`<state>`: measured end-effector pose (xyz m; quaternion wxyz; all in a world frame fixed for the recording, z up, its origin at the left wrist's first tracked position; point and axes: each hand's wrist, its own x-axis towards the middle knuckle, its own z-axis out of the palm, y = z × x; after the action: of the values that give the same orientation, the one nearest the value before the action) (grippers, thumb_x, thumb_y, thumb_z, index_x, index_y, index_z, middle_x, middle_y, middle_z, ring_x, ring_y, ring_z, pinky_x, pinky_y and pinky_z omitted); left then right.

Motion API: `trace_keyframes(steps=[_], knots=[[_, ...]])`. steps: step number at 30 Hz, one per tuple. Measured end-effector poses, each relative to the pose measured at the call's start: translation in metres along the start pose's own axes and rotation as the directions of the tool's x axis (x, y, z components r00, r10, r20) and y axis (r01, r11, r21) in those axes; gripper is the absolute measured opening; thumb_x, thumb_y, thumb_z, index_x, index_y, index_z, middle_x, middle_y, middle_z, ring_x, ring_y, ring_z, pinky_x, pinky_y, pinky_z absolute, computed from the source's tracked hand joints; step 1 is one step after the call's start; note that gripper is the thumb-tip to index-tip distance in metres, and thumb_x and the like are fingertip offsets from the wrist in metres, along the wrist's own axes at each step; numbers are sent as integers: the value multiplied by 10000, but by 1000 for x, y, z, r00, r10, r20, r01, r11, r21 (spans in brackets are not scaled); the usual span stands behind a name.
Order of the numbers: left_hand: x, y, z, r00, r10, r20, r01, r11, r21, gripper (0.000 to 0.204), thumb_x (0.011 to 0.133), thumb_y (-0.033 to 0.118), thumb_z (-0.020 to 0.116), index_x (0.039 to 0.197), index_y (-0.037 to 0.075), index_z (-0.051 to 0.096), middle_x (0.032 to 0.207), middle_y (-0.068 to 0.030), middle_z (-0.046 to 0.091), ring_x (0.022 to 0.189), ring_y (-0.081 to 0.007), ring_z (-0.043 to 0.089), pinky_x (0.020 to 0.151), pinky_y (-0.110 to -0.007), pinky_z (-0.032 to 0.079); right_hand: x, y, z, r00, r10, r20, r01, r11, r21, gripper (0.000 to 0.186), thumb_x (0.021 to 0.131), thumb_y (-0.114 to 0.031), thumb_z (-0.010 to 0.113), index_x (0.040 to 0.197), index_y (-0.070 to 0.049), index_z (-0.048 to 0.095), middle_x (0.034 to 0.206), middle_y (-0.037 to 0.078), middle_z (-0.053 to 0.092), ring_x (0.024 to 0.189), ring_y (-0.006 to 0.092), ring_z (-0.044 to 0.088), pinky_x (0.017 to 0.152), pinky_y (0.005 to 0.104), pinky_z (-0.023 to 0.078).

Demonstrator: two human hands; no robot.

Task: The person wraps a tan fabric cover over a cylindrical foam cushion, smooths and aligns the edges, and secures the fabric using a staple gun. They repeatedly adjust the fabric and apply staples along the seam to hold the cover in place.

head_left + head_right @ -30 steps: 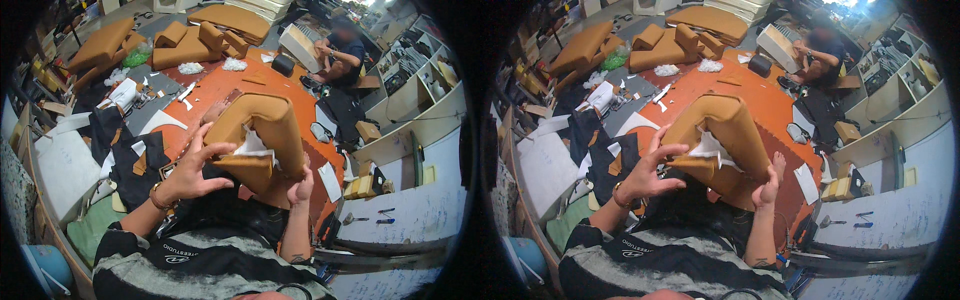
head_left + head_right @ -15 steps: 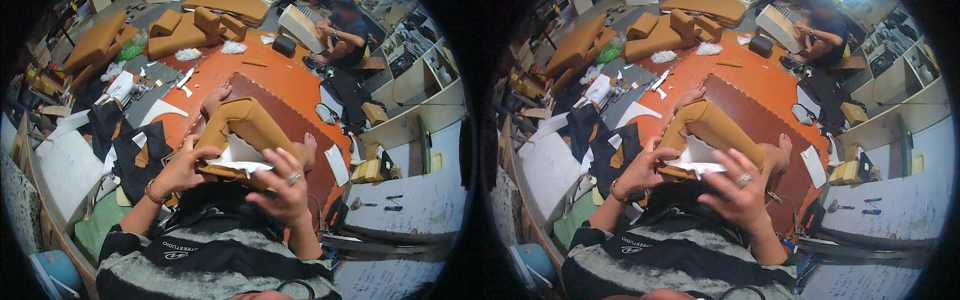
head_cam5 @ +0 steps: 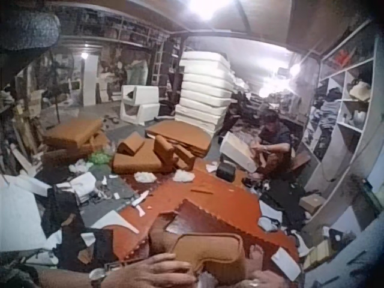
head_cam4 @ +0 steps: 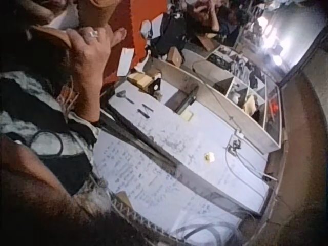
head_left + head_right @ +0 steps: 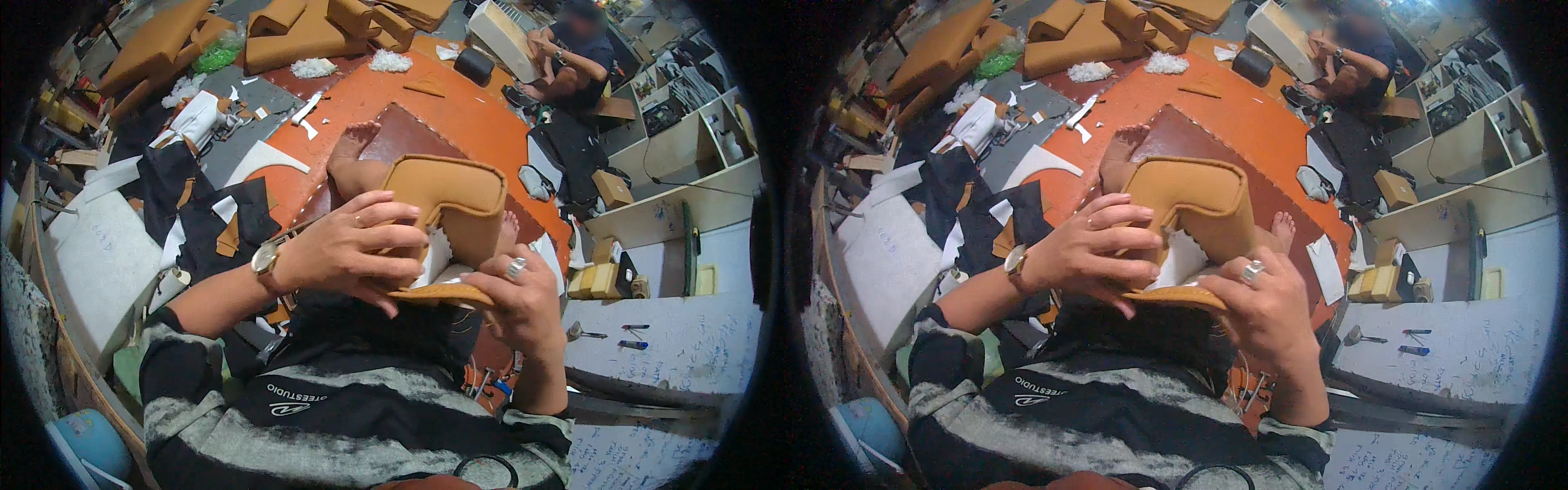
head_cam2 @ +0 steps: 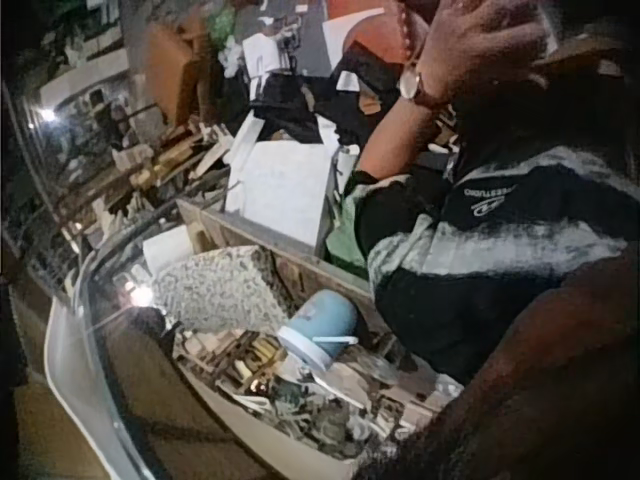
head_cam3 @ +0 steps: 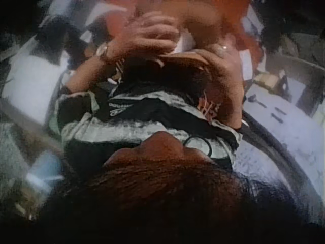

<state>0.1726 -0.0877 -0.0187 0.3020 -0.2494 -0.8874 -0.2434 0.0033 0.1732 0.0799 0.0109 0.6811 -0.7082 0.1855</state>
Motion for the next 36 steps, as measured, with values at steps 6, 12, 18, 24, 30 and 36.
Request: trace_keyframes(steps=[6,12,18,24,30,36], knots=[[53,-19,7,999,2,-47,-9,988,-156,587,771,496,930,1197,151,719,1290,-48,695,1427,-334,588,1246,-609,371,-22,14,-27,995,-23,-97,14,996,-89,228,793,-243,884,950,-103,795,809,24,706,758,244,642,683,389,497],[50,-31,14,997,17,-75,-32,976,-214,483,767,343,943,1132,137,704,1197,-54,693,1296,-318,646,1227,-592,399,-25,4,-35,981,-108,-160,95,992,-85,246,723,-260,891,845,-101,748,777,21,673,759,256,649,664,400,492],[32,-24,17,984,-92,-150,52,966,-255,365,829,338,926,1049,117,737,1140,-58,738,1209,-331,708,1215,-599,421,2,36,-19,983,-55,-176,60,998,27,218,856,-264,851,868,-70,753,791,63,685,757,288,625,692,417,491],[17,-17,18,977,-167,-136,127,957,-262,353,861,362,907,1072,142,731,1153,-43,710,1292,-321,665,1233,-586,373,13,39,-5,985,-28,-172,46,994,96,192,834,-215,861,927,-67,781,852,81,707,786,306,636,735,421,509],[-34,0,28,939,-329,-95,289,911,-294,402,803,283,937,1151,188,760,1466,-65,686,1549,-394,474,1301,-614,245,-25,29,16,996,76,48,-90,820,565,306,902,-290,859,1031,-17,809,953,104,765,913,299,733,820,396,563],[-107,27,68,719,-670,-182,502,682,-532,501,745,175,1000,1133,147,685,1784,-291,233,1654,-462,247,1318,-529,264,-118,50,38,522,836,-169,-595,499,630,247,1046,-221,731,1104,14,783,985,55,750,925,134,671,832,296,526]])
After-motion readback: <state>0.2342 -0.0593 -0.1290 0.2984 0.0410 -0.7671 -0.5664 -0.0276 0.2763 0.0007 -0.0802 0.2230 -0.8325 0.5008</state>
